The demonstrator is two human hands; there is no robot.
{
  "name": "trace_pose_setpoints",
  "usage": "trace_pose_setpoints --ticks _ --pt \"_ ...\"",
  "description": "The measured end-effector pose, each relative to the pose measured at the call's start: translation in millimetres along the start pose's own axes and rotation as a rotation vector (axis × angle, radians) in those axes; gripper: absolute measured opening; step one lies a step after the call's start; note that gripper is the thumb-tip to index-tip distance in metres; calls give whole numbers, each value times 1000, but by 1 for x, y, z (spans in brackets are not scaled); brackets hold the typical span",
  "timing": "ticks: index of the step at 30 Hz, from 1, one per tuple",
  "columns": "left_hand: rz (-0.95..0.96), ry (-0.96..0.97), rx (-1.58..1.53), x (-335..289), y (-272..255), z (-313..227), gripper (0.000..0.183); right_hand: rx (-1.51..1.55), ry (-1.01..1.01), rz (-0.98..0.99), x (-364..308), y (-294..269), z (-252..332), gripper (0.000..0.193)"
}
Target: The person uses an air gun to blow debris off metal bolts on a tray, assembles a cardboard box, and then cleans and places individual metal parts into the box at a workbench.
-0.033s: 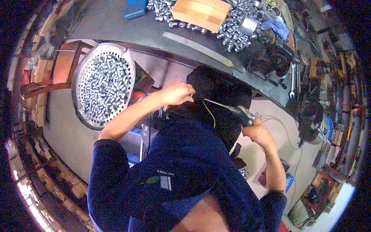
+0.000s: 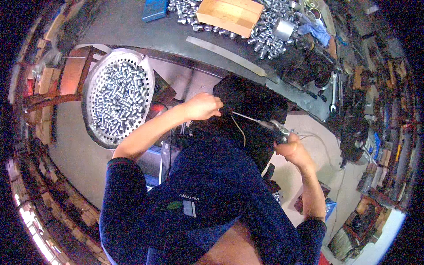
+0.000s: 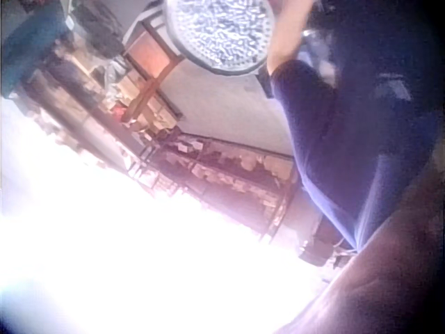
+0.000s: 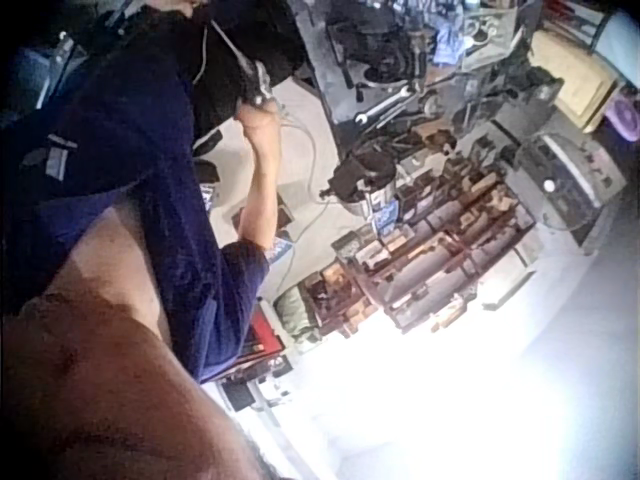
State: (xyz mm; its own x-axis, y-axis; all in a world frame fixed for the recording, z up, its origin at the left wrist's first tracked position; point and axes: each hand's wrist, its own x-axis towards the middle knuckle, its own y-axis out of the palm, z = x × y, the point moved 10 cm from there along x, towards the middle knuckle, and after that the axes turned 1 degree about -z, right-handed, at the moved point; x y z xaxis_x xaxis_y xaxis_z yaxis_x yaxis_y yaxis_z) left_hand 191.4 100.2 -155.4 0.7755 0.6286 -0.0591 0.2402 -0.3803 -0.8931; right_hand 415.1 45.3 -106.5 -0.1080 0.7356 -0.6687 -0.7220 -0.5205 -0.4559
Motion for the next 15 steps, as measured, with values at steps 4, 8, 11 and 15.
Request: trace_pose_setpoints --ticks 4,8,11,15 --pt "-87 9 -47 6 -8 7 27 15 20 -26 -3 -1 3 10" --pt "-159 -504 -1363 -1 23 67 27 -33 51 4 8 -10 -19 30" --pt "-105 -545 -1538 -4 22 53 32 -121 39 -93 17 -14 -40 36" --pt "-199 -564 -1652 0 31 60 29 8 10 -34 11 -4 -16 30"
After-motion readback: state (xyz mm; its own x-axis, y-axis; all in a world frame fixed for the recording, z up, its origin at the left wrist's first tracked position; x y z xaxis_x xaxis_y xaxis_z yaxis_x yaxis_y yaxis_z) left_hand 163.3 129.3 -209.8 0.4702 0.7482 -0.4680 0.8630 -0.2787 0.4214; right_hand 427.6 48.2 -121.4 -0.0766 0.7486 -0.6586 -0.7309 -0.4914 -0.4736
